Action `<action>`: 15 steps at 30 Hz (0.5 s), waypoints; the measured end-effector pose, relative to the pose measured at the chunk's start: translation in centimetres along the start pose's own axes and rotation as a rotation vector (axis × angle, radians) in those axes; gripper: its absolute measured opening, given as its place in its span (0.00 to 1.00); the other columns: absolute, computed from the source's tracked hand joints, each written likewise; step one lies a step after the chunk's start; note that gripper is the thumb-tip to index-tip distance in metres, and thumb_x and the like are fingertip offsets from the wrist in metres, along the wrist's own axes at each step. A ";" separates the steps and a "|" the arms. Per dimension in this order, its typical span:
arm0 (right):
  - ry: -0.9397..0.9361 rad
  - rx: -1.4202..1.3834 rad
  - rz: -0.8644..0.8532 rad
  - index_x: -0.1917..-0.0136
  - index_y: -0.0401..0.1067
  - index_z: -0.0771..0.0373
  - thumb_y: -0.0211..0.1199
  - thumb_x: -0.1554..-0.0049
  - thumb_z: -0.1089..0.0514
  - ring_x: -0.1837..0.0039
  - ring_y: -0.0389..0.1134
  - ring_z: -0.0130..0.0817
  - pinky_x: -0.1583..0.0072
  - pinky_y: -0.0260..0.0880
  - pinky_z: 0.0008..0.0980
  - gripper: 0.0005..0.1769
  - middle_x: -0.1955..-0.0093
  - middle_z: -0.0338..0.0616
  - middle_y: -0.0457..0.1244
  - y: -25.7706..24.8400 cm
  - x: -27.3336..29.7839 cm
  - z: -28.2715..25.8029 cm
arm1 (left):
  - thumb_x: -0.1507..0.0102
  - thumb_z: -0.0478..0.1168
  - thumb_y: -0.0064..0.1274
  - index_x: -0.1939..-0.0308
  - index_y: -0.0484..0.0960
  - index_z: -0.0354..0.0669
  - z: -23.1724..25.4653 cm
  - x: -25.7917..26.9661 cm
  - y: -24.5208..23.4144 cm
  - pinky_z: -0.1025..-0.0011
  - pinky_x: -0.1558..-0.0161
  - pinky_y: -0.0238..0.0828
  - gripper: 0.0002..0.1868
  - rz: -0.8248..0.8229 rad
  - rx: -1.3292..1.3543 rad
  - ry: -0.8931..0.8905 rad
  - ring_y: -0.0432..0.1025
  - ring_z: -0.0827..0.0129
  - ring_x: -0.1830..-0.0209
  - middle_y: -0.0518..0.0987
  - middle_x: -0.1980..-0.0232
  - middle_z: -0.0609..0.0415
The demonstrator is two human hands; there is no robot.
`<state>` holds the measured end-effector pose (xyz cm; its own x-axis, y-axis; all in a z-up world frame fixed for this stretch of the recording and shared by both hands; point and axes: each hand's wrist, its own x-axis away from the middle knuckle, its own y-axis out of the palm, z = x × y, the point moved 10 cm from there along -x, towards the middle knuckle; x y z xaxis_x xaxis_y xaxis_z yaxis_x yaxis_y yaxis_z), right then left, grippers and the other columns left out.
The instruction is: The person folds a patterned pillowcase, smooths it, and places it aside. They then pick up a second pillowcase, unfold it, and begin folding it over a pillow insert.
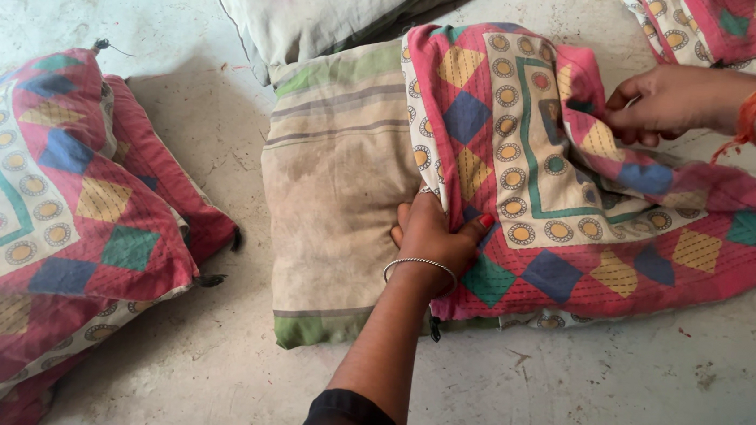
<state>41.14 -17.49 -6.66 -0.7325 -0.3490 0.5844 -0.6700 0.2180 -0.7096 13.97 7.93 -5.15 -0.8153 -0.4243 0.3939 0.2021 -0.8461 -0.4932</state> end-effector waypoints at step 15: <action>-0.211 0.322 0.756 0.37 0.76 0.69 0.66 0.40 0.45 0.53 0.72 0.55 0.48 0.72 0.49 0.27 0.55 0.60 0.70 -8.8 4.4 -0.7 | 0.47 0.52 0.70 0.36 0.68 0.44 -0.5 -0.5 0.2 0.53 0.34 0.56 0.41 0.018 0.008 0.056 0.58 0.43 0.35 0.65 0.35 0.42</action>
<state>43.75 -20.32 2.45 -0.9104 -0.3834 -0.1554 0.0815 0.2022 -0.9760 14.19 8.16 -5.83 -0.8405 -0.4207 0.3415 0.2207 -0.8413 -0.4934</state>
